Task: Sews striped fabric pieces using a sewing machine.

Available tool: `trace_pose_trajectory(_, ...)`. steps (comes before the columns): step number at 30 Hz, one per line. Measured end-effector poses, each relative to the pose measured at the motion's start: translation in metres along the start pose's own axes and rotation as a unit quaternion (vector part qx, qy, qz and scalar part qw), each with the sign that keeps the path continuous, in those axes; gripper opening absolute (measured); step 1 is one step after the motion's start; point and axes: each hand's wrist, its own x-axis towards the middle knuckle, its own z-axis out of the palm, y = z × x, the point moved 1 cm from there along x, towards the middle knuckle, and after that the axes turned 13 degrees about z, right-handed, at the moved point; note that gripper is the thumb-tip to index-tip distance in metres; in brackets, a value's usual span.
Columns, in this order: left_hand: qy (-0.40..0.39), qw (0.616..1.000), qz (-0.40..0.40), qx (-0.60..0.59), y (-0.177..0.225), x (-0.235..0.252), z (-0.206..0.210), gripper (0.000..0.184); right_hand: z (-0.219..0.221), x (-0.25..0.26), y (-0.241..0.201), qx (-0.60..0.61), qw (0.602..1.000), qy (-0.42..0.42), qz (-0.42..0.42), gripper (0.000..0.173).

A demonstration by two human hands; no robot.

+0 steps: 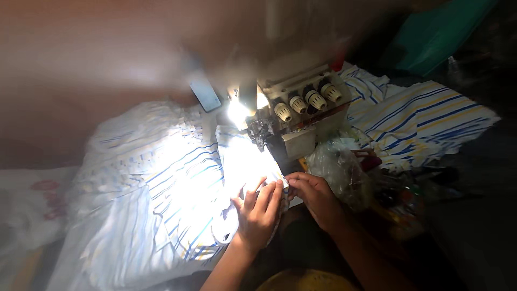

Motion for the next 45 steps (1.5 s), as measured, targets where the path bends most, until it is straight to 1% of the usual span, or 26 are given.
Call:
trace_pose_trajectory(2,0.007,1.0,0.008,-0.003,0.0,-0.001,0.001,0.013,0.0,0.0,0.0,-0.007,1.0,-0.003,-0.006,0.022)
trace_pose_trajectory(6,0.022,0.999,0.014,-0.032,-0.002,-0.009,0.007,0.015,0.003,0.002,-0.002,-0.05,0.999,0.013,-0.014,0.005)
trace_pose_trajectory(8,0.042,0.998,0.012,-0.055,-0.003,-0.015,0.009,0.025,0.004,0.003,-0.001,-0.038,0.999,0.015,-0.007,0.005)
trace_pose_trajectory(9,0.039,0.998,0.007,-0.057,-0.004,-0.017,0.01,0.031,0.005,0.002,-0.002,-0.031,0.999,0.015,-0.003,0.006)
trace_pose_trajectory(11,-0.005,1.0,0.005,-0.029,-0.005,-0.019,0.009,0.045,0.005,0.0,-0.001,-0.026,0.999,0.023,-0.003,0.006)
trace_pose_trajectory(12,-0.019,1.0,0.012,-0.021,-0.007,-0.019,0.008,0.045,0.005,-0.002,-0.001,-0.03,0.999,0.029,-0.008,0.006)
trace_pose_trajectory(14,-0.026,0.999,0.028,-0.004,-0.012,-0.017,0.005,0.027,0.007,-0.002,0.001,-0.055,0.997,0.042,-0.032,0.006)
trace_pose_trajectory(15,-0.032,0.999,0.03,-0.004,-0.014,-0.016,0.002,0.023,0.008,-0.002,0.002,-0.064,0.996,0.047,-0.045,0.006)
trace_pose_trajectory(18,-0.041,0.999,0.018,-0.016,-0.016,-0.008,-0.005,0.021,0.013,0.005,0.003,-0.09,0.99,0.075,-0.078,0.007)
trace_pose_trajectory(21,-0.044,0.999,-0.026,-0.018,-0.02,0.007,-0.006,0.019,0.021,0.021,-0.001,-0.132,0.975,0.129,-0.126,0.011)
trace_pose_trajectory(22,-0.044,0.998,-0.041,-0.008,-0.022,0.013,-0.006,0.02,0.024,0.027,-0.003,-0.142,0.97,0.142,-0.141,0.014)
trace_pose_trajectory(24,-0.052,0.996,-0.07,0.012,-0.028,0.023,-0.003,0.021,0.03,0.04,-0.008,-0.153,0.964,0.155,-0.156,0.027)
trace_pose_trajectory(27,-0.114,0.985,-0.129,0.025,-0.037,0.039,-0.002,0.023,0.036,0.052,-0.016,-0.169,0.961,0.165,-0.146,0.044)
trace_pose_trajectory(29,-0.174,0.97,-0.173,-0.005,-0.044,0.052,-0.001,0.02,0.037,0.057,-0.019,-0.174,0.961,0.172,-0.132,0.05)
trace_pose_trajectory(30,-0.215,0.956,-0.199,-0.027,-0.048,0.06,0.0,0.021,0.037,0.058,-0.02,-0.176,0.961,0.173,-0.125,0.05)
trace_pose_trajectory(32,-0.318,0.906,-0.271,-0.065,-0.057,0.077,0.002,0.026,0.037,0.057,-0.019,-0.181,0.958,0.179,-0.129,0.049)
trace_pose_trajectory(33,-0.344,0.889,-0.295,-0.059,-0.06,0.082,0.005,0.026,0.037,0.054,-0.019,-0.184,0.956,0.184,-0.136,0.048)
trace_pose_trajectory(34,-0.356,0.88,-0.312,-0.048,-0.061,0.082,0.007,0.027,0.037,0.05,-0.019,-0.188,0.954,0.19,-0.14,0.046)
trace_pose_trajectory(37,-0.346,0.885,-0.31,0.037,-0.059,0.071,0.005,0.022,0.04,0.034,-0.02,-0.195,0.954,0.184,-0.137,0.043)
trace_pose_trajectory(39,-0.351,0.88,-0.313,0.071,-0.047,0.063,-0.014,0.022,0.042,0.027,-0.017,-0.213,0.956,0.158,-0.127,0.042)
trace_pose_trajectory(41,-0.391,0.861,-0.31,0.099,-0.022,0.067,-0.042,0.02,0.045,0.022,-0.011,-0.252,0.953,0.121,-0.116,0.038)
trace_pose_trajectory(42,-0.378,0.874,-0.28,0.122,-0.008,0.064,-0.051,0.016,0.046,0.02,-0.008,-0.265,0.952,0.102,-0.116,0.033)
trace_pose_trajectory(44,-0.281,0.927,-0.206,0.141,0.017,0.05,-0.05,0.011,0.046,0.018,-0.001,-0.261,0.952,0.079,-0.14,0.02)
trace_pose_trajectory(45,-0.238,0.945,-0.188,0.125,0.028,0.043,-0.042,0.01,0.043,0.018,0.003,-0.25,0.952,0.081,-0.154,0.018)
